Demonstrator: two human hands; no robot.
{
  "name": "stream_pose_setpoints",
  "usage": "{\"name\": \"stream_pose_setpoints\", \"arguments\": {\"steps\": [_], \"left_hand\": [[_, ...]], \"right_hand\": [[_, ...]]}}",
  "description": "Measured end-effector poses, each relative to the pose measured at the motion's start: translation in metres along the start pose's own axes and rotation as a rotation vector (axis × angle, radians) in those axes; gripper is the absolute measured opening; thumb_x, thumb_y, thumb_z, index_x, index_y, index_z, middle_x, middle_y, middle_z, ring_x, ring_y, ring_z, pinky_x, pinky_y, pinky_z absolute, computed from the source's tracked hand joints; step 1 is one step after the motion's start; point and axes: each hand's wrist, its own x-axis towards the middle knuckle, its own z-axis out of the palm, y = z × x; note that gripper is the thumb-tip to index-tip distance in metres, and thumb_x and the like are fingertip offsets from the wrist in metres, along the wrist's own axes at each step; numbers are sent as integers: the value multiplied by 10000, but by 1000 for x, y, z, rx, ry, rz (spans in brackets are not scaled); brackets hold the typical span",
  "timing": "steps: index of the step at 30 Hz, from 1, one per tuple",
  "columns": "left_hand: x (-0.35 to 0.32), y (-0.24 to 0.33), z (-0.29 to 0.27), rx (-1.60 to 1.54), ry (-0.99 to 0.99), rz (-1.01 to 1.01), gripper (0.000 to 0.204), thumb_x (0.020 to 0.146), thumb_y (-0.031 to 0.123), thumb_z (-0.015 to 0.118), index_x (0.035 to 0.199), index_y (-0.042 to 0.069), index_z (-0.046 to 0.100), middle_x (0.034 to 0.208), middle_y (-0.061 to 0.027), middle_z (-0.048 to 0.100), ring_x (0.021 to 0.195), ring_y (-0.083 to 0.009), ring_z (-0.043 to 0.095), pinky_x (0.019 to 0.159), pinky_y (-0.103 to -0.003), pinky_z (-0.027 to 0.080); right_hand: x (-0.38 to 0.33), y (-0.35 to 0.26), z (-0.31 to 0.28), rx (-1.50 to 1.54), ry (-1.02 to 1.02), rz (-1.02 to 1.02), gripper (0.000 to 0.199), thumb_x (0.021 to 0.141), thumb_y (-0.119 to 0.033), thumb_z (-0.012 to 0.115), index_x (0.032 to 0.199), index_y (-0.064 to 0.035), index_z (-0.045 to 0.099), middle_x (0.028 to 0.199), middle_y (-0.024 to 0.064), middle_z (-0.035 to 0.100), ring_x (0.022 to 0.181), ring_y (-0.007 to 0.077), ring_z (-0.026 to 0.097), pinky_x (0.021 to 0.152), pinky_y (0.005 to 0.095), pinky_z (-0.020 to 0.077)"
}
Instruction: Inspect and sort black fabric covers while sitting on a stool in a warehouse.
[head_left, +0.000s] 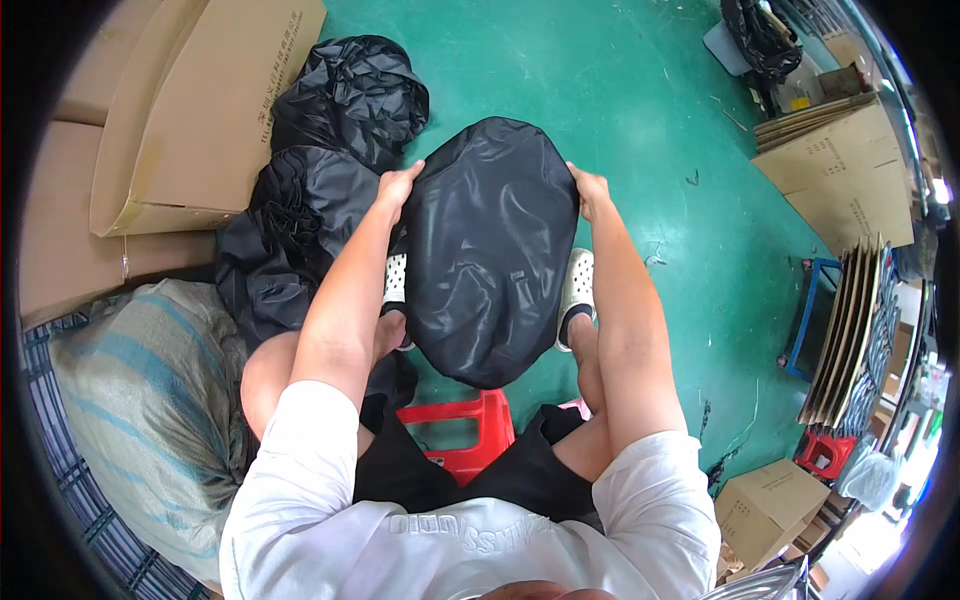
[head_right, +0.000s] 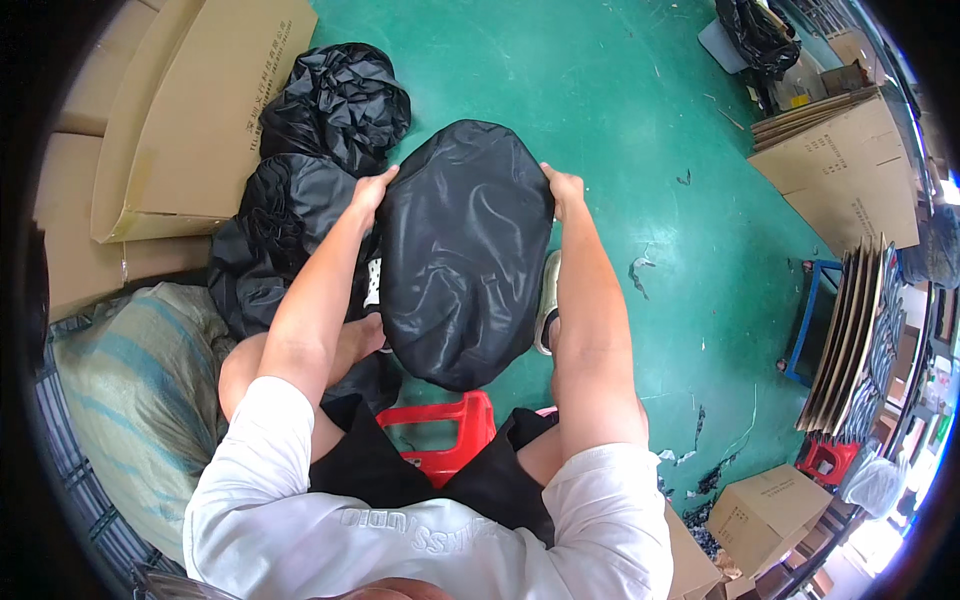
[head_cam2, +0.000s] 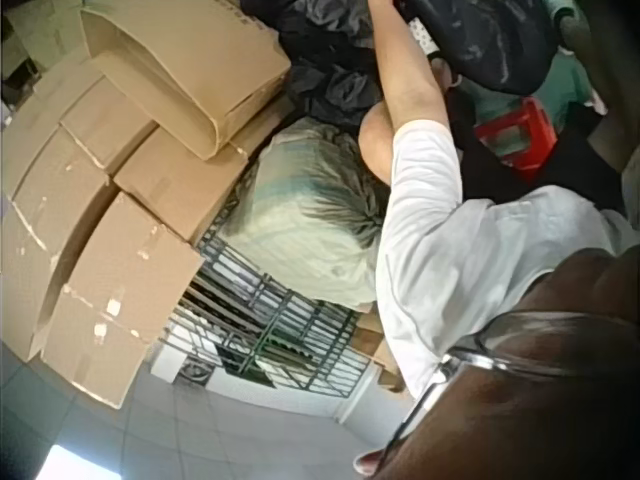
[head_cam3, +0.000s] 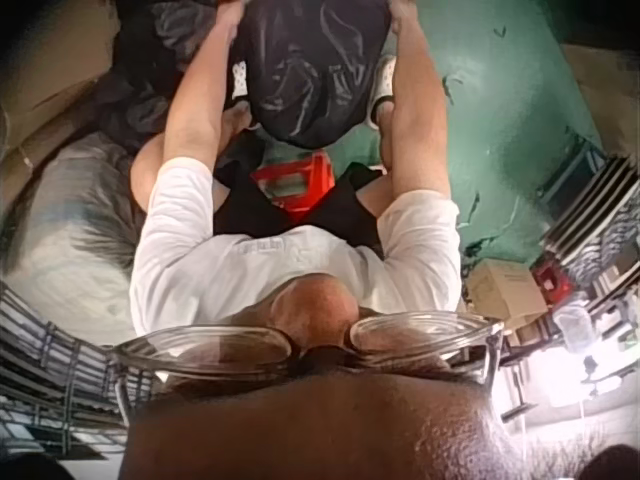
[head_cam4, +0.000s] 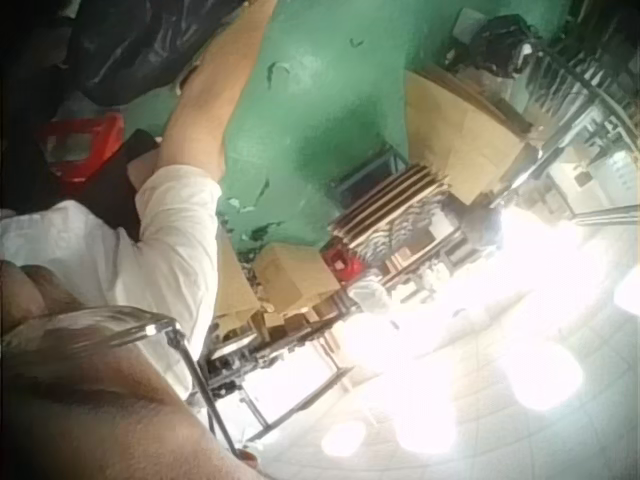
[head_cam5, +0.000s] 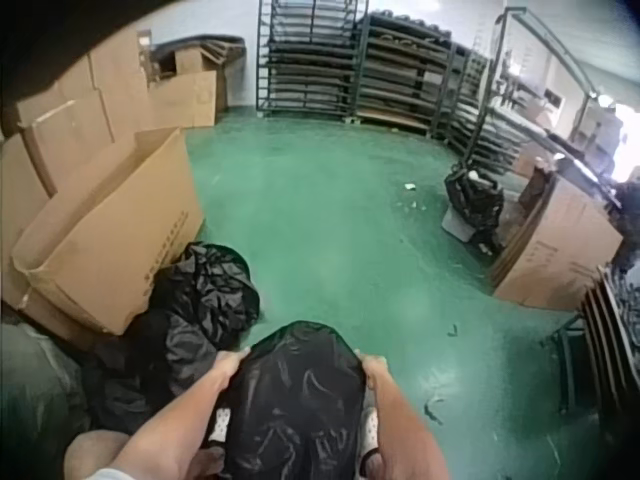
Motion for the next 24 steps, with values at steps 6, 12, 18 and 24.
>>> {"name": "stream_pose_setpoints", "arguments": {"steps": [6, 12, 18, 24], "left_hand": [[-85, -91, 8, -147, 132, 250, 434, 899, 415, 681, 683, 42, 633, 730, -19, 601, 670, -121, 475, 675, -322, 425], [-197, -157, 16, -342, 292, 175, 421, 880, 382, 720, 704, 6, 647, 734, -11, 631, 676, -129, 532, 654, -289, 425], [-243, -187, 0, -566, 228, -124, 450, 858, 448, 711, 1100, 73, 653, 986, -66, 671, 918, -208, 639, 817, -337, 499], [-274, -209, 54, -1000, 343, -433, 443, 878, 513, 659, 1143, 159, 633, 1090, -2, 662, 937, -172, 614, 736, -318, 492]], "right_hand": [[-23, 31, -60, 197, -236, 111, 445, 943, -310, 615, 1170, 73, 594, 1112, 110, 682, 905, 229, 669, 805, 370, 521], [-68, 118, -71, 247, -167, 21, 508, 940, -377, 590, 1298, -18, 552, 1315, 81, 600, 1186, 223, 565, 1011, 379, 417], [-119, 168, -76, 464, -253, 12, 396, 936, -401, 595, 1187, -97, 633, 1169, 41, 683, 1094, 222, 614, 1039, 343, 403], [-154, 204, -67, 213, 429, -100, 450, 924, -413, 613, 1093, -4, 697, 1013, 171, 708, 1012, 270, 642, 913, 383, 472]]}}
